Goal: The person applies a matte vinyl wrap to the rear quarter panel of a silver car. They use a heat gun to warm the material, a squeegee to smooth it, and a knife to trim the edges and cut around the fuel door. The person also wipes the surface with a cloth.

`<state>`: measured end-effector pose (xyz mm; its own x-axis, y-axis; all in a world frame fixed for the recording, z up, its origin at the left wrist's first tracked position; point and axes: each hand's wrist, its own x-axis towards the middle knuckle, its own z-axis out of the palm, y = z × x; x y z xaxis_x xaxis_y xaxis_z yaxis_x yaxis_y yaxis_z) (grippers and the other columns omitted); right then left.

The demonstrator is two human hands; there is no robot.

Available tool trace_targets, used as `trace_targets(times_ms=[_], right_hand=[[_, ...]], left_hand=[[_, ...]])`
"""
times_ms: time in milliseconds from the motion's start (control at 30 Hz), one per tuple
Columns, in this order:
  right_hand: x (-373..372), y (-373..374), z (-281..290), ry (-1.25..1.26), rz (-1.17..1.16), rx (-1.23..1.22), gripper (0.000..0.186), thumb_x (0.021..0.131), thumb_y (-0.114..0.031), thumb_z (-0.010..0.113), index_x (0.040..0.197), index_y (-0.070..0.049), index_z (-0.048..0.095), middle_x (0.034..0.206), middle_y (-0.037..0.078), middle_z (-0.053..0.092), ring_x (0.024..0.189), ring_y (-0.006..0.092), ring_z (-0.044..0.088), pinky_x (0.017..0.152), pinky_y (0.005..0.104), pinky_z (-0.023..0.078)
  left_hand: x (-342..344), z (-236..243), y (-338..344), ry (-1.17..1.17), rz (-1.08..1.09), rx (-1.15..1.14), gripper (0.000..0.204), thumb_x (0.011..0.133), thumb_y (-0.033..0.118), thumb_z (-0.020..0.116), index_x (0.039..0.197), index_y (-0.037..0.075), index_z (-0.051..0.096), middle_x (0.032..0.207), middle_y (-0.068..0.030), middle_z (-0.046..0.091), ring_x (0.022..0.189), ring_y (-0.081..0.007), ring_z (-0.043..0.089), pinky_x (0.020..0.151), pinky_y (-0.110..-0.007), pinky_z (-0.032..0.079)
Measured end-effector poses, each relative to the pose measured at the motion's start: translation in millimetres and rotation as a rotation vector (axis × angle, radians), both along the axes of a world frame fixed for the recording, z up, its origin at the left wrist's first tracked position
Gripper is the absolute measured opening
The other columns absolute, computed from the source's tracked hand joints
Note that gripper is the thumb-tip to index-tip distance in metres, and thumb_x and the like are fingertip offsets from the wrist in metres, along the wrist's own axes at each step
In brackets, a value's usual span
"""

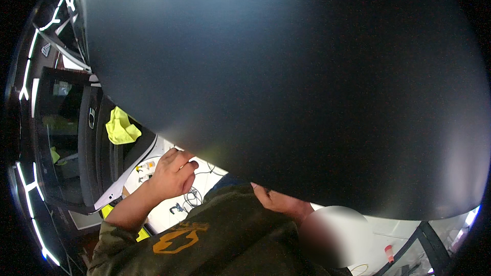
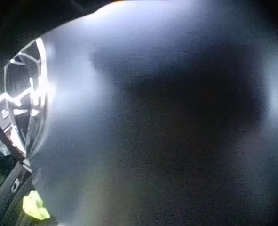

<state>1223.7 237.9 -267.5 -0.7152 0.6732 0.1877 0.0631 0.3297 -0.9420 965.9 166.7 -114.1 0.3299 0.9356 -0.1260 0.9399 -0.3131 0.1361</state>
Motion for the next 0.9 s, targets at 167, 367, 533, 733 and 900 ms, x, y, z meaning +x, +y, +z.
trace_targets(times_ms=[167, 367, 533, 733, 900], right_hand=[[-4, -3, 10, 0.06, -0.12, -0.035, 0.023, 0.084, -0.004, 0.067, 0.106, 0.001, 0.067, 0.084, 0.013, 0.069, 0.065, 0.0192, 0.066, 0.06, 0.0279, 0.052], [-19, -17, 9, 0.067, -0.21, -0.044, 0.024, 0.084, -0.008, 0.067, 0.107, 0.0, 0.066, 0.089, 0.014, 0.068, 0.079, 0.0261, 0.068, 0.071, 0.034, 0.052], [-37, -36, 21, 0.045, -0.271, -0.152, 0.027, 0.088, -0.007, 0.061, 0.113, 0.002, 0.062, 0.093, 0.018, 0.066, 0.076, 0.025, 0.066, 0.069, 0.0339, 0.051], [-102, -60, 59, 0.084, -0.468, -0.034, 0.034, 0.094, -0.005, 0.05, 0.127, 0.002, 0.052, 0.092, 0.019, 0.061, 0.083, 0.0371, 0.061, 0.075, 0.0409, 0.049], [-186, -72, 70, 0.106, -0.813, 0.112, 0.024, 0.095, -0.012, 0.055, 0.117, -0.001, 0.056, 0.088, 0.018, 0.062, 0.075, 0.0343, 0.062, 0.067, 0.0391, 0.049]], left_hand=[[-21, 1, -9, -0.018, -0.045, 0.231, 0.034, 0.065, -0.001, 0.065, 0.099, 0.0, 0.063, 0.12, -0.0157, 0.06, 0.082, -0.0282, 0.062, 0.073, -0.039, 0.05], [-48, -21, -20, 0.135, -0.026, 0.31, 0.039, 0.069, -0.006, 0.06, 0.108, -0.005, 0.065, 0.135, -0.0196, 0.055, 0.08, -0.0279, 0.062, 0.072, -0.036, 0.052], [-58, -16, -23, 0.183, -0.073, 0.278, 0.038, 0.07, -0.002, 0.062, 0.108, -0.002, 0.065, 0.139, -0.0165, 0.052, 0.083, -0.0253, 0.063, 0.075, -0.034, 0.052], [-112, 17, 23, -0.089, -0.318, 0.654, 0.044, 0.073, 0.002, 0.068, 0.117, -0.001, 0.06, 0.135, -0.02, 0.054, 0.112, -0.0373, 0.057, 0.099, -0.049, 0.043], [-139, 40, 69, -0.032, -0.257, 0.983, 0.071, 0.078, 0.041, 0.073, 0.137, 0.009, 0.049, 0.149, -0.0178, 0.039, 0.137, -0.0366, 0.034, 0.111, -0.052, 0.021]])
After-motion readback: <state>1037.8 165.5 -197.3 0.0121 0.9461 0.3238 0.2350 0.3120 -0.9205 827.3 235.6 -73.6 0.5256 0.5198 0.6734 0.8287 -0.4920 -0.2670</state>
